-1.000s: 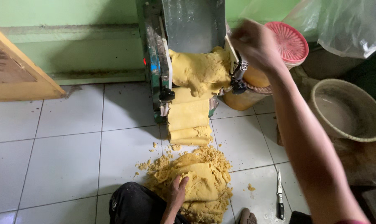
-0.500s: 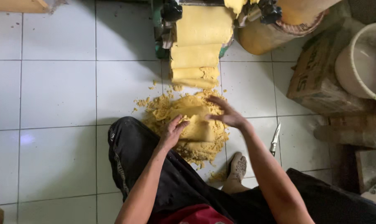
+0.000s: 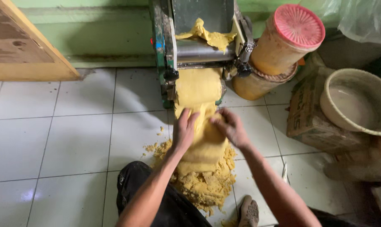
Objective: The person feeds yellow dough into a mechanical dough sheeter, collects the flattened sheet as it exits, folds it, and repeatedly re-feeds it to further process the dough. The person works by hand, handling the dough directly without additional tools.
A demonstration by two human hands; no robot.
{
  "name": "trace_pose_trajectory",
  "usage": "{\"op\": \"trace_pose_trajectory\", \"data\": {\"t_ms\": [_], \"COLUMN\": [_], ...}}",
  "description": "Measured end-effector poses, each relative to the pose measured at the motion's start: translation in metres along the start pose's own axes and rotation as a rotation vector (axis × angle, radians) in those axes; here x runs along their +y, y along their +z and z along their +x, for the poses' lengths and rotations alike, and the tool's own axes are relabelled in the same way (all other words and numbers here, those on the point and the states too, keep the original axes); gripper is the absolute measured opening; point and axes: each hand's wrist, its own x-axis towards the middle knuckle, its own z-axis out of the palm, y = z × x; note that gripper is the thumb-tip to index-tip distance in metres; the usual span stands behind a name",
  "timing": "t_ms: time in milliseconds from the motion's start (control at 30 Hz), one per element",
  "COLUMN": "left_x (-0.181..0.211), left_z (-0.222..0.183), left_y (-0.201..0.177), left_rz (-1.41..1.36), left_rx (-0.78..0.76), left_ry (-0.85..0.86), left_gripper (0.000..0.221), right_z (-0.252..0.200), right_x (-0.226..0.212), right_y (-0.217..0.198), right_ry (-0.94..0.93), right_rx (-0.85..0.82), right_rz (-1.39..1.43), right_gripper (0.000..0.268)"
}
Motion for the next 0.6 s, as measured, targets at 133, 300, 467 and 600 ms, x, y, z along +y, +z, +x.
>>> {"op": "trace_pose_trajectory", "data": {"t_ms": [133, 300, 467, 600], "left_x": [0.068, 0.111, 0.108, 0.107], "left_z": [0.079, 0.193, 0.249, 0.261], "left_y": [0.003, 0.006, -0.015, -0.024], "left_rz": [0.410, 1.164, 1.317, 1.113], "left_rx": [0.361, 0.127, 0.112, -0.060], "left_ry": [0.857, 0.356, 0.704, 0.554], "left_gripper": [0.021, 0.030, 0.022, 0.029], "right_z": [0.067, 0.142, 0.200, 0.225], "right_x": [-0.077, -0.124, -0.148, -0.156], "right_y": [-0.009, -0.016, -0.042, -0.060], "right_ry": [-0.393, -0.736, -0.813, -0.629], "right_rx": [0.131, 0.399, 0.186, 0.008], "right_rz": [-0.182, -1.098, -1.480, -1.294], "right_gripper": [0.024, 0.023, 0.015, 0.023]}}
